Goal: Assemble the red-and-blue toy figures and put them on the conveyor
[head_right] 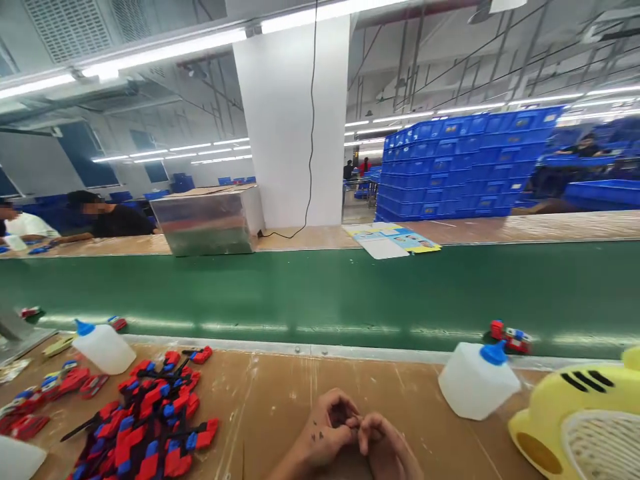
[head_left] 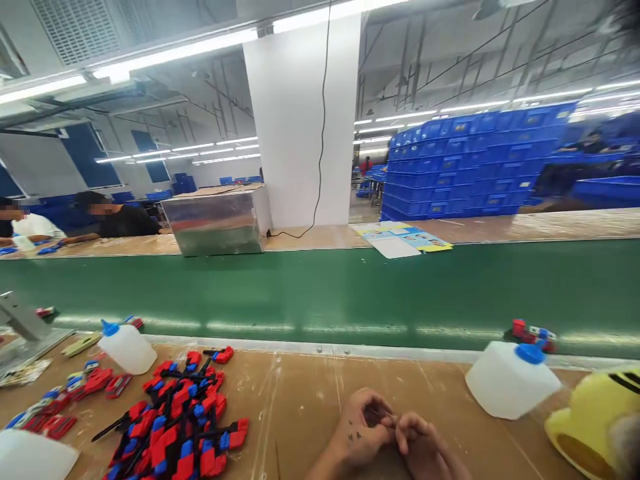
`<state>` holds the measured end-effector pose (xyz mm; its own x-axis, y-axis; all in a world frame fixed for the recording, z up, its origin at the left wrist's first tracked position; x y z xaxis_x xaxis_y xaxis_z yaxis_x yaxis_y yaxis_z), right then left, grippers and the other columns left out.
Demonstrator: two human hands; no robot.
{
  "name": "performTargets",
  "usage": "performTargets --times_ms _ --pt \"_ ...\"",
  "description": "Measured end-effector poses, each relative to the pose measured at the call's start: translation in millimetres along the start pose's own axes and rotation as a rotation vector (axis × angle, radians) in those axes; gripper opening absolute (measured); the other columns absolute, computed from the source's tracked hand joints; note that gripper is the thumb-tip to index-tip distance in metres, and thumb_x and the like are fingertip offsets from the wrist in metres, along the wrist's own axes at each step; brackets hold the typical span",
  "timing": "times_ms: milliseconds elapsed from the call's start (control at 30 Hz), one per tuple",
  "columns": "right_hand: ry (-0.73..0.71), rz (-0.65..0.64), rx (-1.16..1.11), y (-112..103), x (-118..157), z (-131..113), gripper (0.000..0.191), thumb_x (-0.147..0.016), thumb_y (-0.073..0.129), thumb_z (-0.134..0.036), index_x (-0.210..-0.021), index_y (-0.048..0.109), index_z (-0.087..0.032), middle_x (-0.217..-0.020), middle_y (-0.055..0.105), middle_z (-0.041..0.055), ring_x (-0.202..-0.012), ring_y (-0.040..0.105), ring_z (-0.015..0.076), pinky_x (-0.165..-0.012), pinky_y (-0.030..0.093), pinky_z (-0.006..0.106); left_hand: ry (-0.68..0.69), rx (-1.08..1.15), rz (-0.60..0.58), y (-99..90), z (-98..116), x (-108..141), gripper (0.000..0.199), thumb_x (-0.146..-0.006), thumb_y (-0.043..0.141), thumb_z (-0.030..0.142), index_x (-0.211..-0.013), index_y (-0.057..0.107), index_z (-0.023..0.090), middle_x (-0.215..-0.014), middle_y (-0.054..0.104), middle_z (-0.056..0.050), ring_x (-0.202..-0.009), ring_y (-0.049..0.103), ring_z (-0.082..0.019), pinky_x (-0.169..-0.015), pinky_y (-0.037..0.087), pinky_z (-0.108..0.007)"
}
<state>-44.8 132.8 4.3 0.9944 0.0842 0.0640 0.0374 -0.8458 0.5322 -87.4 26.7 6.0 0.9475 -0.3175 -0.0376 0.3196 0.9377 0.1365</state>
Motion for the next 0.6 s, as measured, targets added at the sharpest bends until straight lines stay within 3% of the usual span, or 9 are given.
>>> performTargets --times_ms 200,333,467,600 --pt "-0.079 -0.026 -0.04 -2 -7 5 0.052 -0.075 0.063 -0.074 -0.068 0.071 -0.023 -0.069 0.06 0.0097 -0.078 0.058 0.0313 -0.089 0.044 0.05 0.028 0.036 -0.033 2.7 9 1 0.02 -0.057 0.068 0.011 -0.075 0.065 0.016 -0.075 0.059 0.0 -0.07 0.051 -0.013 -0.065 0.038 -0.024" --pt "-0.121 -0.054 -0.081 6 -2 -3 0.043 -0.084 0.063 -0.063 -0.079 0.074 -0.022 -0.069 0.061 0.0072 -0.075 0.055 0.0256 -0.085 0.042 0.041 0.042 0.014 -0.087 6.6 9 3 0.021 -0.062 0.069 0.013 -0.082 0.067 0.018 -0.079 0.061 0.0 -0.077 0.056 -0.017 -0.069 0.042 -0.025" --pt "-0.179 -0.035 -0.124 14 -2 -13 0.043 -0.084 0.066 -0.059 -0.077 0.074 -0.018 -0.067 0.063 0.0062 -0.063 0.05 0.0183 -0.075 0.039 0.033 0.044 0.034 -0.168 8.3 0 -1 0.021 -0.071 0.075 0.028 -0.09 0.069 0.021 -0.085 0.065 -0.002 -0.085 0.06 -0.022 -0.076 0.046 -0.028" --pt "-0.236 -0.038 -0.154 12 -10 -13 0.045 -0.081 0.068 -0.057 -0.076 0.074 -0.013 -0.062 0.062 0.0067 -0.054 0.047 0.014 -0.067 0.036 0.029 0.067 0.082 -0.211 8.9 -10 -8 0.037 -0.071 0.081 0.046 -0.09 0.069 0.018 -0.084 0.065 -0.005 -0.081 0.061 -0.022 -0.075 0.046 -0.03"
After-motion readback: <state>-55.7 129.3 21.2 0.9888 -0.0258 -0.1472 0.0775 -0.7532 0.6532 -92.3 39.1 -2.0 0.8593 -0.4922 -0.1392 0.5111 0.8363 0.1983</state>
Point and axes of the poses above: each hand's wrist, its own x-axis away from the middle knuckle, its own y-axis out of the palm, z = x × y, the point moved 9 cm from there along -x, towards the middle knuckle
